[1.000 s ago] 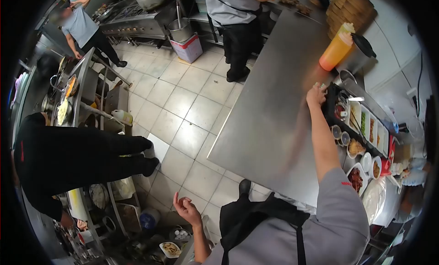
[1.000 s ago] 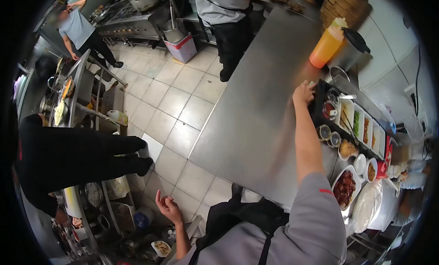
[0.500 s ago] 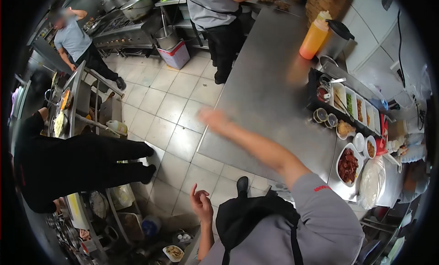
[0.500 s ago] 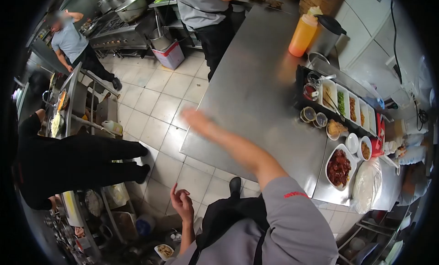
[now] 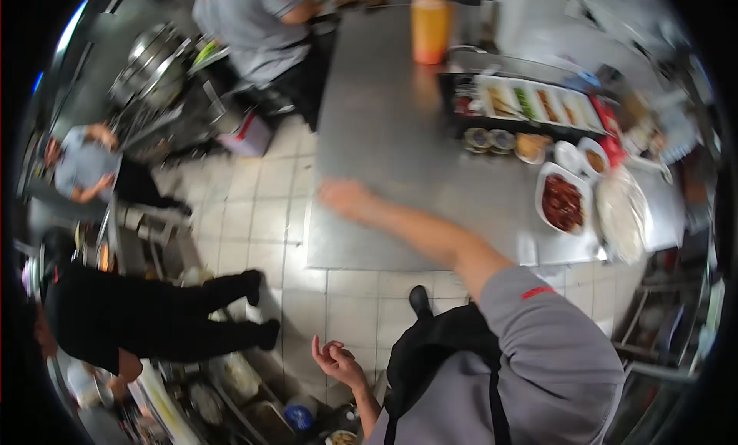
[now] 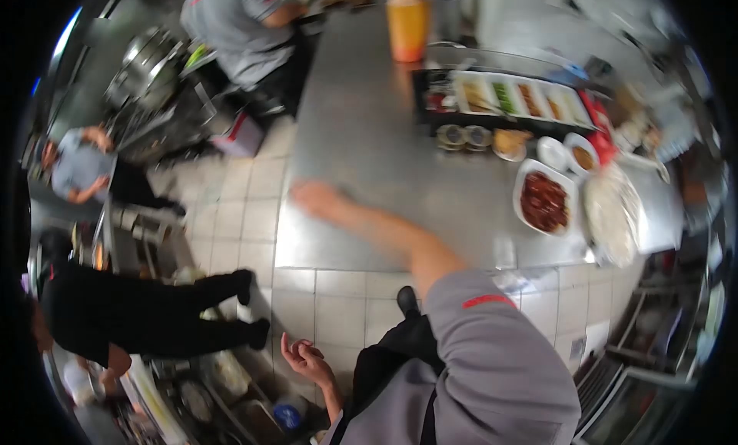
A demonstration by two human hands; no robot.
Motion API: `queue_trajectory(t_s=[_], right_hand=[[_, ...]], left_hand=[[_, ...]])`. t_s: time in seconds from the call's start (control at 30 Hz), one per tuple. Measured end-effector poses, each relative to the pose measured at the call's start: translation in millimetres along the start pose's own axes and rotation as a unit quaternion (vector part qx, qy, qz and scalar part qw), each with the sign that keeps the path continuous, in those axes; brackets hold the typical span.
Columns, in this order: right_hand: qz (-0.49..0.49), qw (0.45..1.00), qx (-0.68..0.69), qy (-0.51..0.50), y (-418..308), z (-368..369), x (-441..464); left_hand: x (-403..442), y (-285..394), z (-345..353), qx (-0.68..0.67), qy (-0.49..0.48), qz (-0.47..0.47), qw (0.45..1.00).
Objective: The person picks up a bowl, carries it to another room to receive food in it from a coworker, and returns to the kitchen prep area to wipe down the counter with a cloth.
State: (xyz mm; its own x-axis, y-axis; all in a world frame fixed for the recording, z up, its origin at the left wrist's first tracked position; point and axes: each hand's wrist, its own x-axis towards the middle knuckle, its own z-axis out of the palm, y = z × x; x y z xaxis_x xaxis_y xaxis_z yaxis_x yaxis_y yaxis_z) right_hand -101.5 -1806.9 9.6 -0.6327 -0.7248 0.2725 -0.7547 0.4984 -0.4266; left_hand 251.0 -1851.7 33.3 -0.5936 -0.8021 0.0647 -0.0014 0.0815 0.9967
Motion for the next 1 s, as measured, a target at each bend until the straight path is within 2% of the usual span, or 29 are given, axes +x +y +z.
queue_trajectory(t_s=[0.03,0.07,0.1,0.2,0.23,0.3,0.37,0.4,0.43,0.47,0.5,0.53,0.57,0.6,0.63,0.67,0.7,0.8,0.87,0.9,0.93,0.97,1.0], right_hand=[[-0.127,0.991,-0.043,0.023,-19,17,-18],[-0.135,0.99,-0.038,-0.009,-47,18,-40],[-0.117,0.985,-0.021,-0.123,-79,-18,-65],[-0.125,0.988,-0.012,-0.095,-94,-37,-150],[-0.125,0.988,-0.033,-0.085,-87,-39,-183],[-0.049,0.994,-0.031,-0.093,-71,-47,-261],[0.073,0.996,0.026,-0.049,-36,-28,-372],[0.14,0.989,0.016,-0.034,-24,-31,-432],[0.23,0.971,-0.058,-0.04,-19,-35,-494],[0.324,0.946,-0.025,-0.001,-17,-48,-554],[0.465,0.883,0.021,-0.07,-17,-65,-606],[0.49,0.868,-0.01,-0.076,-9,-57,-677],[0.623,0.78,-0.015,-0.058,-29,-84,-714],[0.621,0.777,-0.037,-0.098,-27,-68,-788],[0.722,0.688,0.004,-0.076,-48,-91,-814],[0.768,0.64,-0.021,-0.017,-63,-85,-853],[0.783,0.622,-0.01,0.018,-78,-79,-890],[0.824,0.553,0.089,0.082,-136,-68,-959],[0.824,0.552,0.024,0.128,-173,-37,-986],[0.828,0.538,0.069,0.143,-188,-36,-988],[0.864,0.466,0.143,0.123,-189,12,-1019],[0.834,0.512,0.156,0.132,-190,58,-1054],[0.799,0.559,0.172,0.139,-193,95,-1082]], left_hand=[[0,0,11,-0.008,-0.017,0.005,1.0],[2,6,23,-0.012,-0.05,0.028,0.998],[5,10,36,-0.019,-0.075,0.052,0.996],[4,27,71,-0.035,-0.139,0.123,0.982],[-2,32,86,-0.059,-0.174,0.101,0.978],[-22,44,123,-0.105,-0.241,0.052,0.963],[-55,63,167,-0.1,-0.365,-0.022,0.925],[-76,70,186,-0.078,-0.432,-0.008,0.899],[-97,75,204,-0.056,-0.493,0.006,0.868],[-121,77,220,-0.05,-0.537,-0.002,0.842],[-145,76,231,-0.043,-0.58,-0.01,0.813],[-172,74,239,-0.031,-0.616,-0.005,0.787],[-200,72,247,-0.018,-0.65,0.001,0.759],[-227,69,255,-0.005,-0.683,0.007,0.73],[-255,63,256,0.01,-0.709,-0.001,0.705],[-281,57,255,0.024,-0.732,-0.008,0.681],[-302,52,258,0.037,-0.754,-0.015,0.656],[-344,35,260,0.043,-0.751,-0.073,0.655],[-337,7,279,0.004,-0.665,-0.075,0.743],[-326,16,296,-0.044,-0.581,-0.131,0.802],[-305,8,318,-0.078,-0.51,-0.043,0.856],[-279,14,339,-0.081,-0.433,-0.101,0.892],[-251,24,354,-0.054,-0.4,-0.065,0.913]])
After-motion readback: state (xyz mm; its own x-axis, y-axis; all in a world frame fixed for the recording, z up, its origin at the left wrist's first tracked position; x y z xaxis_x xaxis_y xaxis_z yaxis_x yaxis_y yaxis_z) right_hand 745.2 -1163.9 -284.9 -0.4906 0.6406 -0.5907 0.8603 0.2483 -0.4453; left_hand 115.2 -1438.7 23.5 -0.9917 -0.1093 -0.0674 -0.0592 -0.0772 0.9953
